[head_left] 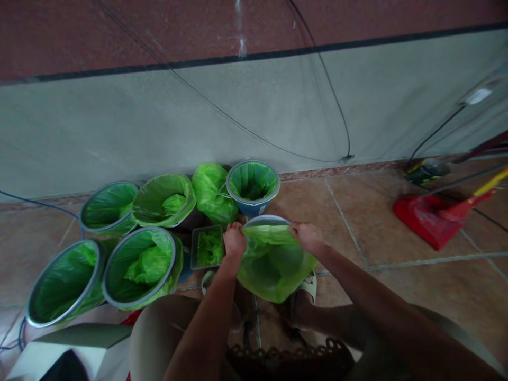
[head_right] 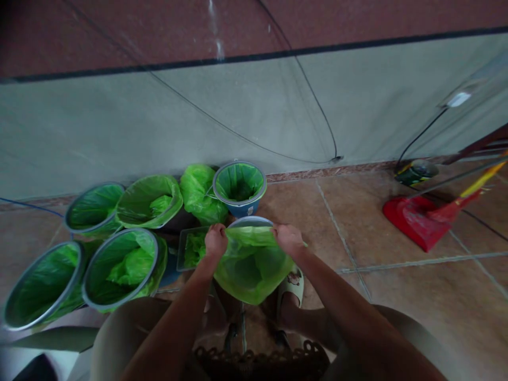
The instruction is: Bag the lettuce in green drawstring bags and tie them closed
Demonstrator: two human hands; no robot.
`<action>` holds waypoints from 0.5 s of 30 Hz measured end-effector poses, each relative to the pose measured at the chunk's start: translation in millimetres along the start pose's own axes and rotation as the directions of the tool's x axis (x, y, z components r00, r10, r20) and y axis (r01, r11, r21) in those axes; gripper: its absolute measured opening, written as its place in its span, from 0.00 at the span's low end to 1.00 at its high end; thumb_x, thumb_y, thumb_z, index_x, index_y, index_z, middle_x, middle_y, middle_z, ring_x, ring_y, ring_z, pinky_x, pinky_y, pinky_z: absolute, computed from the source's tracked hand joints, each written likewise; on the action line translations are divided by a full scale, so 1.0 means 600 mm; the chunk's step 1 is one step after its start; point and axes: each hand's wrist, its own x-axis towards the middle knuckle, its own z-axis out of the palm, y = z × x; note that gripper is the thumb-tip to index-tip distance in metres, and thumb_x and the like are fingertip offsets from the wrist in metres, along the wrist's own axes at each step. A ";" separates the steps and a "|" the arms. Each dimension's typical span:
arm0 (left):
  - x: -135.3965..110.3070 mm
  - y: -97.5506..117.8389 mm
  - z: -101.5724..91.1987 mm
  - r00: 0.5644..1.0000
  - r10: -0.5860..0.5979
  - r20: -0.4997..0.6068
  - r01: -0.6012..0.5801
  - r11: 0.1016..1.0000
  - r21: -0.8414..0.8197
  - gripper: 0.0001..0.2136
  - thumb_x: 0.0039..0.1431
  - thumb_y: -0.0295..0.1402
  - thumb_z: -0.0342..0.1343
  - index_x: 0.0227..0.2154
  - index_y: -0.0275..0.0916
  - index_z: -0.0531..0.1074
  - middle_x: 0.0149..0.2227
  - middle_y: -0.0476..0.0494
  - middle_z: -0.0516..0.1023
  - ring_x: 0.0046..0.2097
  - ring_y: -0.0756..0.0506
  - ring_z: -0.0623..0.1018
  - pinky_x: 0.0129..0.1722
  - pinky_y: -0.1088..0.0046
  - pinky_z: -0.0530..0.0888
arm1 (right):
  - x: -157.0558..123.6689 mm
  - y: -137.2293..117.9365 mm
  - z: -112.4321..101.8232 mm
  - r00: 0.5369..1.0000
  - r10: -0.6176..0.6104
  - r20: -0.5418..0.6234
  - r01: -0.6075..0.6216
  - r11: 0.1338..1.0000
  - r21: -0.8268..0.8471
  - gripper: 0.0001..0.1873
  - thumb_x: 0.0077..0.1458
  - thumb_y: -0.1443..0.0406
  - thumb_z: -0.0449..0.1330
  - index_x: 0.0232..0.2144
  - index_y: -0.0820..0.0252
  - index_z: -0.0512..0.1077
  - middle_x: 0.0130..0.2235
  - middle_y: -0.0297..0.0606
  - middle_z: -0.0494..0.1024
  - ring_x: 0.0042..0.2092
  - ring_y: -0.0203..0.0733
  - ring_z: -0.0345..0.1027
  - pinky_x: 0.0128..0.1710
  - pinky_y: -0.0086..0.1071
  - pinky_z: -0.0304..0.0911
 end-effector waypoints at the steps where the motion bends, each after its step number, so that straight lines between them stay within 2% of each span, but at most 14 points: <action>1: 0.004 -0.001 0.001 1.000 -0.007 0.008 0.007 1.000 -0.006 0.14 0.63 0.25 0.45 0.42 0.39 0.76 0.44 0.38 0.79 0.45 0.44 0.79 0.47 0.69 0.71 | 0.003 -0.003 0.004 1.000 0.004 -0.003 -0.004 1.000 0.022 0.18 0.64 0.59 0.51 0.42 0.58 0.79 0.40 0.44 0.82 0.41 0.43 0.74 0.39 0.29 0.60; 7: 0.038 -0.003 0.001 0.997 -0.078 0.022 0.079 0.996 -0.033 0.14 0.65 0.30 0.46 0.42 0.39 0.77 0.43 0.39 0.82 0.45 0.43 0.80 0.45 0.72 0.72 | 0.051 -0.003 0.031 0.988 0.093 -0.125 -0.064 0.973 0.222 0.18 0.64 0.58 0.51 0.36 0.59 0.79 0.40 0.40 0.82 0.39 0.39 0.73 0.36 0.26 0.60; 9: 0.054 -0.006 0.004 0.994 -0.101 0.031 0.102 0.994 -0.039 0.14 0.65 0.31 0.46 0.42 0.39 0.78 0.43 0.39 0.82 0.44 0.43 0.80 0.44 0.72 0.72 | 0.075 0.000 0.037 0.984 0.116 -0.134 -0.075 0.957 0.280 0.18 0.63 0.58 0.52 0.36 0.59 0.79 0.39 0.40 0.82 0.38 0.39 0.73 0.35 0.27 0.60; 11: 0.071 -0.010 0.011 0.993 -0.112 0.043 0.114 0.992 -0.047 0.14 0.65 0.32 0.46 0.42 0.39 0.78 0.42 0.39 0.83 0.44 0.43 0.81 0.43 0.72 0.72 | 0.102 0.001 0.040 0.983 0.153 -0.105 -0.105 0.927 0.361 0.17 0.61 0.57 0.55 0.35 0.60 0.79 0.37 0.41 0.82 0.36 0.39 0.72 0.33 0.27 0.61; 15: 0.105 -0.031 0.039 0.985 -0.133 0.111 0.145 0.984 -0.102 0.13 0.62 0.30 0.49 0.38 0.38 0.80 0.41 0.38 0.83 0.43 0.43 0.80 0.44 0.71 0.72 | 0.148 0.002 0.049 0.971 0.235 0.046 -0.218 0.787 0.577 0.12 0.57 0.62 0.59 0.34 0.64 0.79 0.35 0.42 0.81 0.31 0.37 0.70 0.30 0.27 0.61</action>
